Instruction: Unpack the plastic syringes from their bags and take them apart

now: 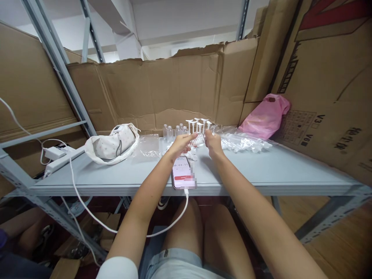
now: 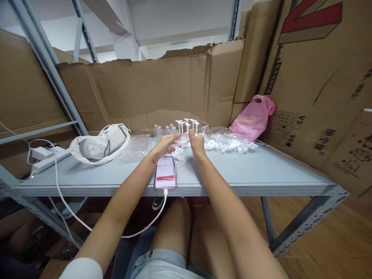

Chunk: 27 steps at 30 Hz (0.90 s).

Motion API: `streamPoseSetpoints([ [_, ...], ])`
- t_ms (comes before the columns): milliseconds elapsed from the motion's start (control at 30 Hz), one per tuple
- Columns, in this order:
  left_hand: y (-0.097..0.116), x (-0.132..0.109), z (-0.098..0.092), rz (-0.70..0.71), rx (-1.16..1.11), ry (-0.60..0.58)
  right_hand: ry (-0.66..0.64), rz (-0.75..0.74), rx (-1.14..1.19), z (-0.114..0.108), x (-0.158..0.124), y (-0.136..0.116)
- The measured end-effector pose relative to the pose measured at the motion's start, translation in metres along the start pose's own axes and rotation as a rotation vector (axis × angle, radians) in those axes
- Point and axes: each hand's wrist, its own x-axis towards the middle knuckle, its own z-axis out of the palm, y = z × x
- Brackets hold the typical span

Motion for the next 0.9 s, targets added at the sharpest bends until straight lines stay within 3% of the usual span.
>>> streamPoseSetpoints([
  [100, 0.003, 0.000, -0.009, -0.156, -0.118, -0.151, 0.100, -0.208, -0.125, 0.002, -0.007, -0.001],
  [200, 0.004, 0.001, -0.013, -0.214, -0.143, -0.202, 0.094, -0.301, -0.198, 0.003, -0.011, -0.002],
  [367, 0.001, 0.001, -0.005, -0.004, -0.198, -0.084, 0.186, -0.256, -0.202, -0.001, -0.002, 0.000],
  [533, 0.001, -0.002, -0.003, 0.147, -0.259, -0.087, 0.279, -0.080, -0.114, -0.005, 0.009, 0.007],
  [767, -0.007, 0.006, -0.001, -0.056, -0.106, 0.035, 0.287, -0.218, -0.218, -0.006, 0.007, 0.008],
  [900, -0.006, 0.004, -0.002, -0.081, -0.072, 0.021, 0.291, -0.224, -0.227, -0.005, 0.005, 0.006],
])
